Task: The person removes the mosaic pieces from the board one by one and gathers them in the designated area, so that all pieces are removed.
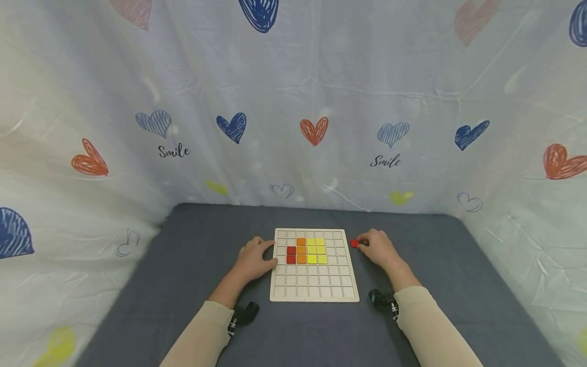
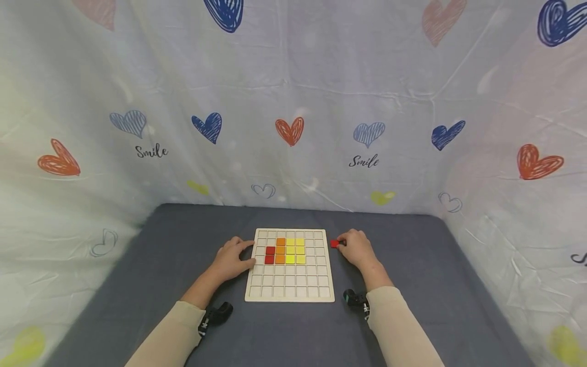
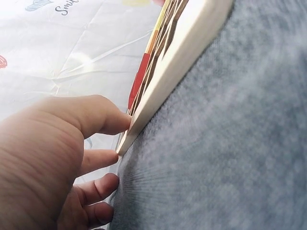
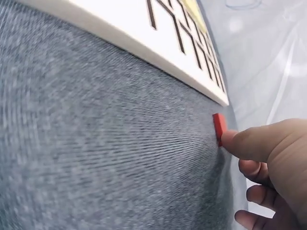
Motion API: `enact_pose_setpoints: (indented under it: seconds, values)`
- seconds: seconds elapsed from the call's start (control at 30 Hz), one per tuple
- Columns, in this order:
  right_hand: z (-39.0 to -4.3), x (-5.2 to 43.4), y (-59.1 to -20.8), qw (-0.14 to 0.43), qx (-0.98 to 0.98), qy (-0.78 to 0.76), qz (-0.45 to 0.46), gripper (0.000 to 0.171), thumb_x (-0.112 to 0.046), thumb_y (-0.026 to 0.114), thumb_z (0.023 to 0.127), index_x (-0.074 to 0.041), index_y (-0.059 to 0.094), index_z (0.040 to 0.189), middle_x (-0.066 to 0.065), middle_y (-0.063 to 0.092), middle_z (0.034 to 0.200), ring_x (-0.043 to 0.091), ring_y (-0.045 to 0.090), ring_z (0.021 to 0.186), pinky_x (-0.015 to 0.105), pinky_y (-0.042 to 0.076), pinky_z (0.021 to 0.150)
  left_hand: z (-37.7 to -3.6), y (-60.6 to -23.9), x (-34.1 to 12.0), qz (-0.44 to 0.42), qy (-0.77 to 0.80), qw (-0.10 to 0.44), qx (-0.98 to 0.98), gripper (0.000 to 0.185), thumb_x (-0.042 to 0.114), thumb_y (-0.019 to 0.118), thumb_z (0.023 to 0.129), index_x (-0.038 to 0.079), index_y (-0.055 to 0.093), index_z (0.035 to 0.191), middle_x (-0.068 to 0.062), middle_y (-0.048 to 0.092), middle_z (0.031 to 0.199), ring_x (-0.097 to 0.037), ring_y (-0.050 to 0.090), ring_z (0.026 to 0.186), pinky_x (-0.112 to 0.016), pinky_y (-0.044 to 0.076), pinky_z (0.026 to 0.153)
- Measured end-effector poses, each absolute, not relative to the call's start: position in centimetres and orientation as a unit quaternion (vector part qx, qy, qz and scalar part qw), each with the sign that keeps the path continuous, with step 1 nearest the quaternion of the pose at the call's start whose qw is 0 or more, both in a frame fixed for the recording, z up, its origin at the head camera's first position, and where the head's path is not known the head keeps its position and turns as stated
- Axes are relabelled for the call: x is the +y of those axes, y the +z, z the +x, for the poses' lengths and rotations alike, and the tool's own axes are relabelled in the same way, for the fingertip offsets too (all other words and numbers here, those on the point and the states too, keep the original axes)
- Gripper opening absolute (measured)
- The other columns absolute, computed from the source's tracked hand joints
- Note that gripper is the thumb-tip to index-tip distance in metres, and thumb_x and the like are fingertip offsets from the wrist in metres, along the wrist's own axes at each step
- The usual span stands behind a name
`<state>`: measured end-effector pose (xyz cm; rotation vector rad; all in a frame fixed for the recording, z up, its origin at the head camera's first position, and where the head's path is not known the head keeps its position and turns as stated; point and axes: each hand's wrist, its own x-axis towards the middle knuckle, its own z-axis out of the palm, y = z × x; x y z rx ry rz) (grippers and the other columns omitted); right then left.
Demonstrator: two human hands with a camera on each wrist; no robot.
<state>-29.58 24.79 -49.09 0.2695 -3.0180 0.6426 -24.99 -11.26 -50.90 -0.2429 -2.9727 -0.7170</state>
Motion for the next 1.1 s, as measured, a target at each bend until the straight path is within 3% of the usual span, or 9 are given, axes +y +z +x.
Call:
enact_pose_setpoints:
  seconds: [0.47, 0.83, 1.1]
  values:
    - [-29.9, 22.5, -47.2, 0.065, -0.962, 0.242, 0.113, 0.029, -0.025, 0.064, 0.085, -0.009, 0.068, 0.108, 0.005, 0.055, 0.093, 0.022, 0.047, 0.087, 0.041, 0.039, 0.073, -25.1, -50.9, -11.6, -0.074, -0.228, 0.034, -0.97, 0.057, 0.042, 0.063, 0.079, 0.018, 0.054, 0.13, -0.002, 0.045, 0.096, -0.017, 0.039, 0.078, -0.036, 0.031, 0.072]
    - [-29.6, 19.5, -46.3, 0.059, -0.943, 0.286, 0.162, 0.03, -0.025, 0.062, 0.087, -0.01, 0.066, 0.112, 0.005, 0.055, 0.099, 0.023, 0.045, 0.092, 0.04, 0.038, 0.074, -25.1, -51.2, -11.5, -0.071, -0.23, 0.035, -0.97, 0.056, 0.043, 0.063, 0.078, 0.019, 0.055, 0.129, -0.001, 0.045, 0.096, -0.017, 0.039, 0.078, -0.036, 0.032, 0.072]
    - [-29.9, 17.1, -46.7, 0.024, -0.937, 0.303, 0.171, 0.032, -0.028, 0.061, 0.088, -0.012, 0.065, 0.115, -0.001, 0.051, 0.095, 0.02, 0.04, 0.09, 0.038, 0.036, 0.071, -25.0, -51.4, -11.6, -0.077, -0.228, 0.038, -0.97, 0.056, 0.043, 0.062, 0.078, 0.019, 0.056, 0.129, -0.001, 0.046, 0.096, -0.016, 0.04, 0.078, -0.036, 0.032, 0.073]
